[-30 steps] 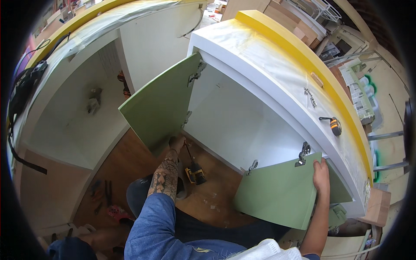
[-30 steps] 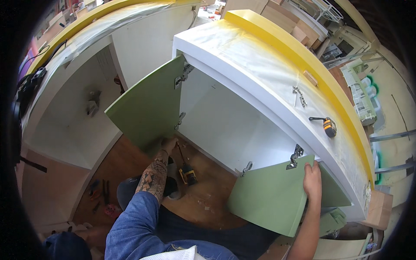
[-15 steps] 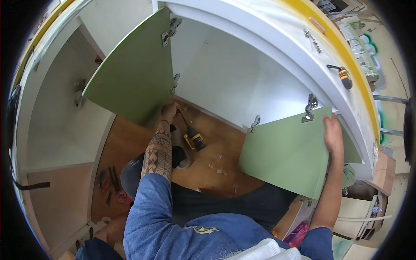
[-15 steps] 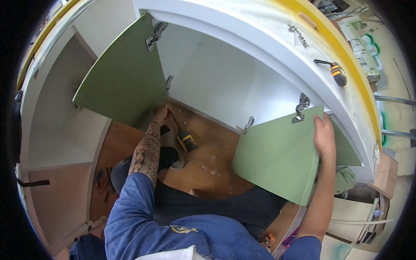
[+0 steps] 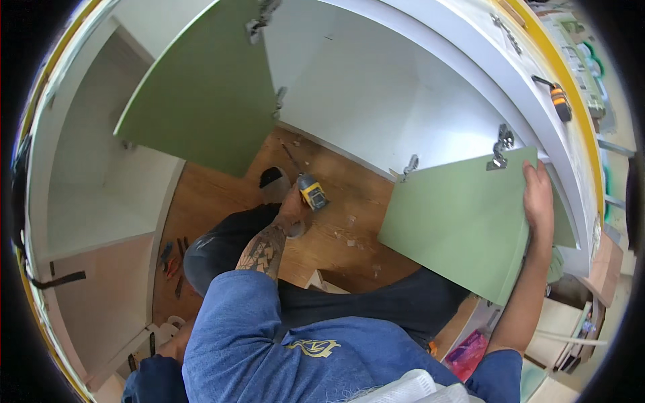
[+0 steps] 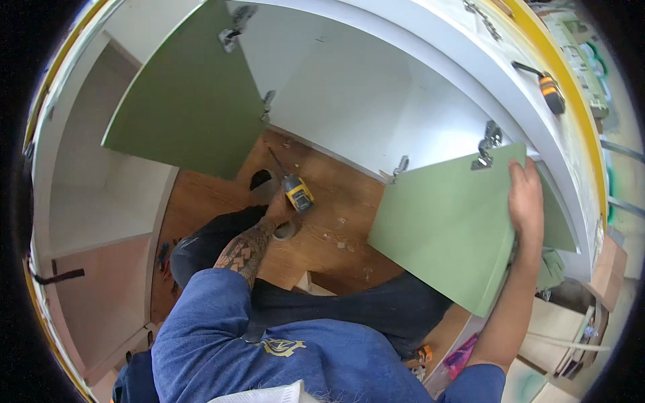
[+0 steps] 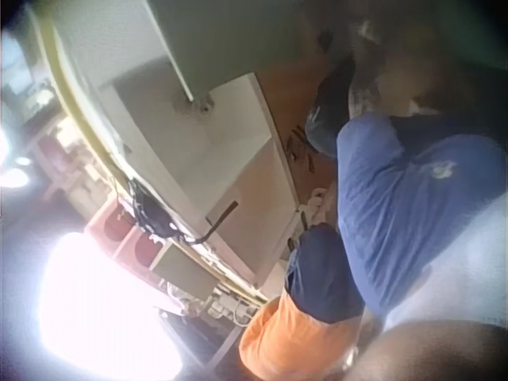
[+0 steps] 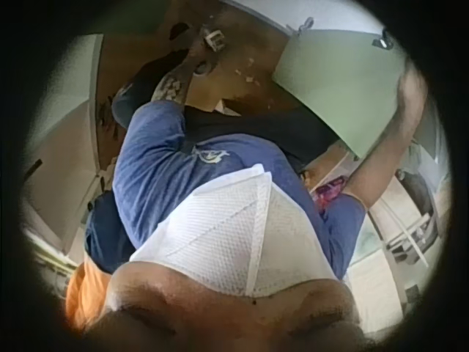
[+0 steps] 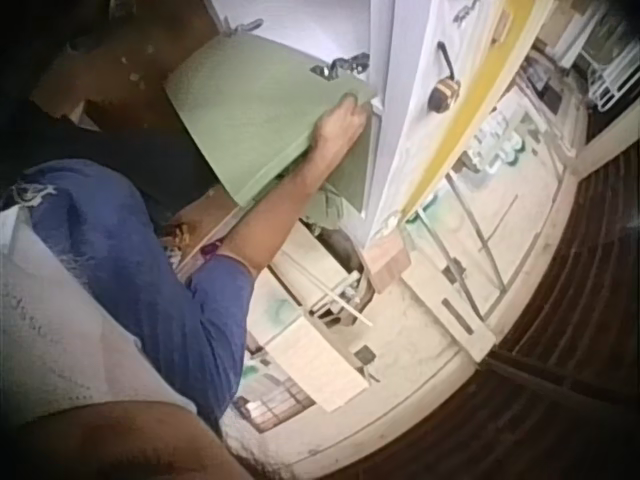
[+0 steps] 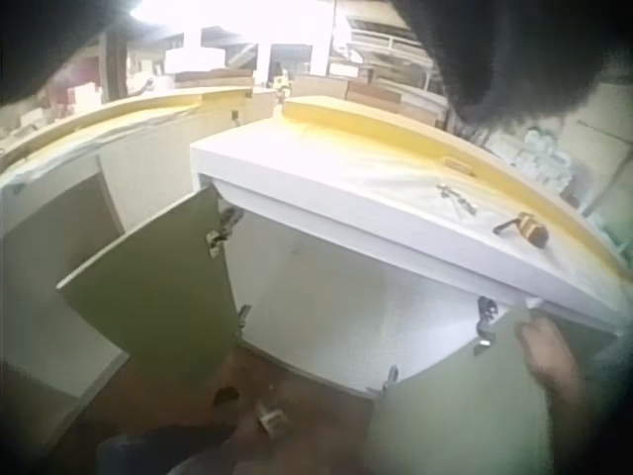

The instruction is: The person attaches hinges to green cabinet doors and secures them to a white and yellow cabinet frame using a power drill and screws, checking the alignment by opening and closing the doors.

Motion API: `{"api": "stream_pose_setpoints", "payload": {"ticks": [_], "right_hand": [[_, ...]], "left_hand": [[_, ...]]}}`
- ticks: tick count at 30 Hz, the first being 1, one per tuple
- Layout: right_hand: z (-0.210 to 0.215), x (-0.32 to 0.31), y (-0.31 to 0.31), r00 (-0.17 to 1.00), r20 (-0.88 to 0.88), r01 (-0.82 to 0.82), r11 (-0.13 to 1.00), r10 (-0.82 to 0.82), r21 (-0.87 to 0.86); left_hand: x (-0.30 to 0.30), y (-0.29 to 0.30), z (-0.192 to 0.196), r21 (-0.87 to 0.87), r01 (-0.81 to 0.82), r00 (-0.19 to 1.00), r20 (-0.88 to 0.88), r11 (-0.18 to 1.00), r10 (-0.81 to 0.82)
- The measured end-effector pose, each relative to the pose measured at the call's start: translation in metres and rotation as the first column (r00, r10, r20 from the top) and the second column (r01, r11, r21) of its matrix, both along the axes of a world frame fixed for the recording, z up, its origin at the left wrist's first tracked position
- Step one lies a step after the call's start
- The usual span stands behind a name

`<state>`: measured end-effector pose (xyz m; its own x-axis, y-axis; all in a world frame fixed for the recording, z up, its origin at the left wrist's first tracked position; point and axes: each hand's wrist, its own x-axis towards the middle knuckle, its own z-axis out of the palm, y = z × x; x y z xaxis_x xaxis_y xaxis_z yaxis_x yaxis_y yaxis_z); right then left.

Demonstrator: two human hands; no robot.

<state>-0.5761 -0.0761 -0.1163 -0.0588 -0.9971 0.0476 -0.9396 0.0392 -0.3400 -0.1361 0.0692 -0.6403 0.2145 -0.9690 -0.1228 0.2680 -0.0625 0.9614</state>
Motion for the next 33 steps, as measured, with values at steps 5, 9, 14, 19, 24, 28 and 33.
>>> {"api": "stream_pose_setpoints", "payload": {"ticks": [5, 9, 14, 19, 24, 28, 33], "right_hand": [[0.007, 0.008, 0.017, 0.993, -0.074, 0.086, 0.993, -0.092, -0.080], [0.005, 0.023, 0.012, 0.999, 0.027, 0.049, 0.996, -0.047, -0.069], [0.016, 0.032, 0.021, 0.995, 0.028, 0.092, 0.995, -0.091, -0.034], [0.012, 0.052, 0.013, 0.996, 0.087, 0.039, 0.998, -0.035, -0.048], [0.007, 0.022, 0.017, 0.992, 0.092, 0.097, 0.992, -0.090, -0.076], [0.010, 0.031, 0.015, 1.000, 0.000, 0.004, 0.997, -0.004, -0.074], [0.010, 0.029, 0.014, 1.000, 0.000, 0.021, 0.999, -0.021, -0.048]], "left_hand": [[-0.065, 0.005, 0.002, 0.025, 0.085, 0.957, 0.277, 0.996, -0.089], [-0.036, 0.000, -0.033, 0.011, 0.127, 0.822, -0.561, 0.992, -0.099], [-0.075, -0.008, -0.003, 0.241, -0.016, 0.916, -0.386, 0.970, 0.111], [-0.055, -0.007, 0.027, 0.195, 0.074, 0.941, -0.339, 0.978, -0.004], [-0.097, -0.043, 0.171, 0.006, 0.412, 0.815, 0.445, 0.911, -0.372], [-0.096, -0.049, 0.235, -0.009, 0.485, 0.828, 0.325, 0.874, -0.456], [-0.091, -0.065, 0.322, -0.007, 0.454, 0.873, -0.194, 0.891, -0.447]]}}
